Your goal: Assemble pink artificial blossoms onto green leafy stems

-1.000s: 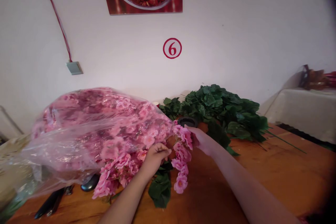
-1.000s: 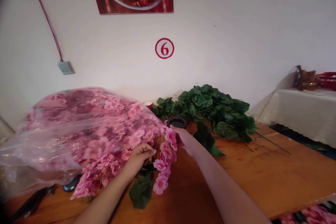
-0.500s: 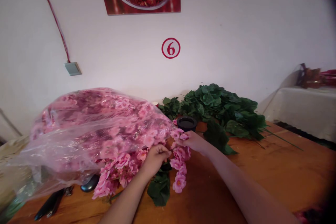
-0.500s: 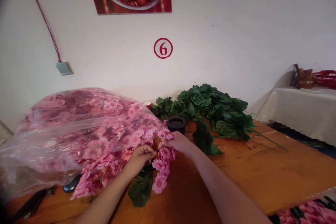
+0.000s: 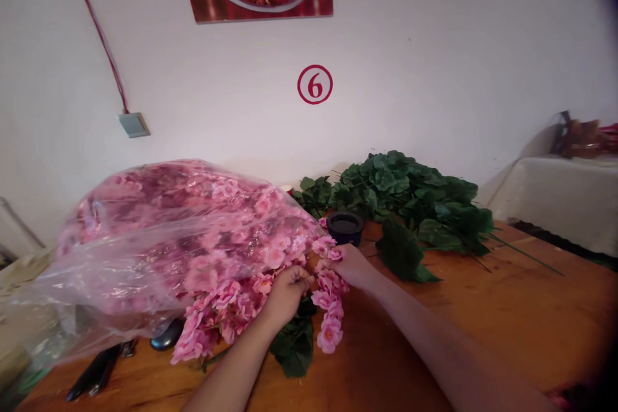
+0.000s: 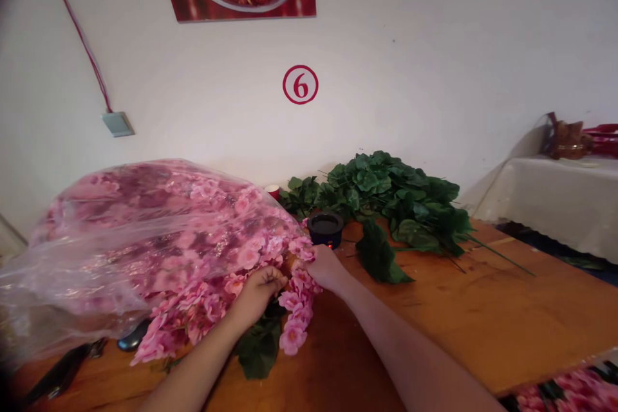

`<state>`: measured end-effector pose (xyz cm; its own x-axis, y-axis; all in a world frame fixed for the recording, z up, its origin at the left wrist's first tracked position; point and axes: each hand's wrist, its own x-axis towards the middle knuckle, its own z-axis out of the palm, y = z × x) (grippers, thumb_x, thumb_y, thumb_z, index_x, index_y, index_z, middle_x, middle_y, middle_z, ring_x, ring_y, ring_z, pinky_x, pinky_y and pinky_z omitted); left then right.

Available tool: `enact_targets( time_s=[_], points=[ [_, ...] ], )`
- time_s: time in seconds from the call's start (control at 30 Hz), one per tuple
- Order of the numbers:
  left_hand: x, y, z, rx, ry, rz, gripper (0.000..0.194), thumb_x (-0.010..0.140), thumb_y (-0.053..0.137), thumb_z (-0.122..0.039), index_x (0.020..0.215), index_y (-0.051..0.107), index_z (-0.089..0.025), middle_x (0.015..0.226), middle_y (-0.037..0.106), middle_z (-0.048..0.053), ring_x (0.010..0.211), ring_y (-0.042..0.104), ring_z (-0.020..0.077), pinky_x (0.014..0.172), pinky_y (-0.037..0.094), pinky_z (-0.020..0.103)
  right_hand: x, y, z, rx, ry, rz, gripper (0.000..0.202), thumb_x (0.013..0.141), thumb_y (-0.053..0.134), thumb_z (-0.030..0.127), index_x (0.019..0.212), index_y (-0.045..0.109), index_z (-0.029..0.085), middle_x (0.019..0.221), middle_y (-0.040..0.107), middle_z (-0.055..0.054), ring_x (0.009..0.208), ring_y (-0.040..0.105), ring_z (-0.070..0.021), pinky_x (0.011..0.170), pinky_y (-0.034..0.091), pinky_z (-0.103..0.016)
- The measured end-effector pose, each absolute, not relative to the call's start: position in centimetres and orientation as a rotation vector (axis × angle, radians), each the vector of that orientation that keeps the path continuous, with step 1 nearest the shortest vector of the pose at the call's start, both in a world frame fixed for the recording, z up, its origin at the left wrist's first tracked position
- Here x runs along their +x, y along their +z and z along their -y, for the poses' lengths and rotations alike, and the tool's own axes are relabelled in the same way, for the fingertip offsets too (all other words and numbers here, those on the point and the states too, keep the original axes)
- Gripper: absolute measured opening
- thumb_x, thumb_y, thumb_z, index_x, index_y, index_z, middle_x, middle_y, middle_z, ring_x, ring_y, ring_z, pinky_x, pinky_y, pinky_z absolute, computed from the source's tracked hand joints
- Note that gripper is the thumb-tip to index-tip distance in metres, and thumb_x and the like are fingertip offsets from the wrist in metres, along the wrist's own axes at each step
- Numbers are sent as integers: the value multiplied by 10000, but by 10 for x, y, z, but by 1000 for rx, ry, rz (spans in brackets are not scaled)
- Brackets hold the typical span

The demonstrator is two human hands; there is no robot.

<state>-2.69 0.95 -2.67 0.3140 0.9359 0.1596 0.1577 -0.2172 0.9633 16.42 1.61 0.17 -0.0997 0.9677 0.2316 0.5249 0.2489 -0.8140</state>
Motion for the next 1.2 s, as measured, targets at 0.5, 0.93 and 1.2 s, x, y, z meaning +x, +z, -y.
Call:
enact_targets(
  time_s=[0.5, 0.93, 1.2],
  points=[
    [-27, -30, -8, 1651, 1005, -1019, 143, 726, 596, -284, 656, 570, -162, 565, 526, -30, 546, 452, 116, 552, 328, 225, 157, -15, -21, -1341, 799, 1599, 160, 628, 586, 222, 498, 518, 158, 471, 489, 33, 478, 404, -93, 467, 277, -202],
    [-26, -23, -6, 1608, 1056, -971, 242, 751, 618, -370, 647, 519, -175, 535, 514, -41, 485, 430, 97, 500, 312, 212, 162, 0, -19, -1319, 782, 1667, 165, 662, 589, 227, 523, 549, 147, 494, 534, 21, 493, 436, -98, 479, 296, -199],
    [-31, -9, -7, 1652, 1009, -972, 153, 747, 612, -308, 751, 523, -184, 634, 552, -30, 471, 472, 102, 447, 357, 213, 172, 13, -14, -1372, 670, 1734, 171, 655, 629, 252, 519, 600, 152, 476, 546, 8, 479, 446, -110, 466, 251, -215]
  ],
)
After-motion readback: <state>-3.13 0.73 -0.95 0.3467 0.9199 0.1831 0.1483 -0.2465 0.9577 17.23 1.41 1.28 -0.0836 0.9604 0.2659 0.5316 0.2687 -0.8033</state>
